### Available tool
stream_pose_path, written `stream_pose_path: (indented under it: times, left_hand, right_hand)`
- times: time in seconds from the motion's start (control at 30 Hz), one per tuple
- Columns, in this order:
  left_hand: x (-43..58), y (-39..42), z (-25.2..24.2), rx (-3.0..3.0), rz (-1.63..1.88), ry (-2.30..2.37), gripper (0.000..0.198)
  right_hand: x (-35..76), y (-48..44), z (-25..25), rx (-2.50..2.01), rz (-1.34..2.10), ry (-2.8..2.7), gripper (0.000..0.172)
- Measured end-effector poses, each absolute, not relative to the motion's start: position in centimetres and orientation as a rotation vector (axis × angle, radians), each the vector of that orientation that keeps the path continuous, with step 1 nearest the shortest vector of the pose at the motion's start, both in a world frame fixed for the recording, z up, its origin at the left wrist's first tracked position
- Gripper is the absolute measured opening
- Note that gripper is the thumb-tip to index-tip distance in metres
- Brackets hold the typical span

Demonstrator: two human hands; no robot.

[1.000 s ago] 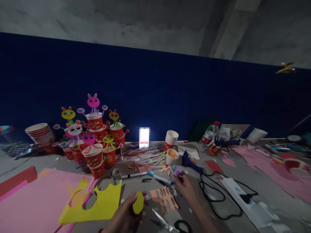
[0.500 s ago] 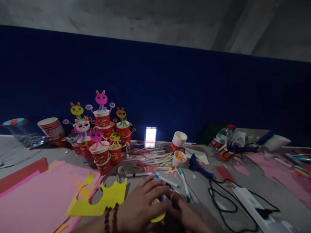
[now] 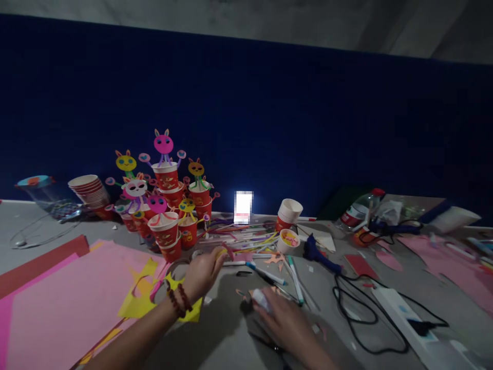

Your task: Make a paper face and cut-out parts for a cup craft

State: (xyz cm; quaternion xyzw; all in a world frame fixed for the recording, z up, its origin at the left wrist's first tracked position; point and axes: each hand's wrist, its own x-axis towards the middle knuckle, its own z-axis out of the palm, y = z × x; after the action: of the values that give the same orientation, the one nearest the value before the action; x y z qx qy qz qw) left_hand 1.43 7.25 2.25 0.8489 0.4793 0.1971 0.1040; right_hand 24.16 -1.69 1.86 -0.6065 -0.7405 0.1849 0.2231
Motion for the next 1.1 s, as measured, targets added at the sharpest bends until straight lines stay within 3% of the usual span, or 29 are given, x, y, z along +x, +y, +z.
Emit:
stream_pose_path:
  times: [0.17,0.23,0.37,0.47,0.63,0.73,0.9,1.1]
  left_hand:
    - [0.8,8.3,1.0,2.560,0.533,1.360,0.024]
    - [1.2,8.1,0.7,2.570,0.578,1.333,0.021]
    - [1.9,6.9,1.3,2.558,0.699,1.306,0.029]
    - [2.4,5.3,2.1,2.711,0.805,1.122,0.032]
    - [3.4,3.6,3.4,2.815,0.897,0.932,0.064]
    - [3.8,3.0,3.8,2.828,0.885,0.901,0.069]
    - [4.1,2.4,3.5,2.778,0.807,0.936,0.063]
    - [3.6,1.4,2.8,2.647,0.665,0.897,0.041]
  right_hand:
    - [25.8,-1.9,2.0,-1.665,0.836,-1.812,0.028]
    - [25.7,-2.1,2.2,-1.620,0.918,-1.734,0.029]
    - [25.5,-2.7,1.9,-1.421,1.023,-1.504,0.027]
    - [25.2,-3.2,1.4,-1.307,1.046,-1.198,0.036]
    - [23.2,-3.9,1.7,-1.311,1.029,-0.925,0.049]
    - [21.4,-3.9,2.5,-1.243,1.129,-0.887,0.053]
    - [19.8,-3.6,3.1,-1.183,1.190,-0.823,0.050]
    - [19.8,-3.3,2.3,-1.148,1.328,-0.755,0.051]
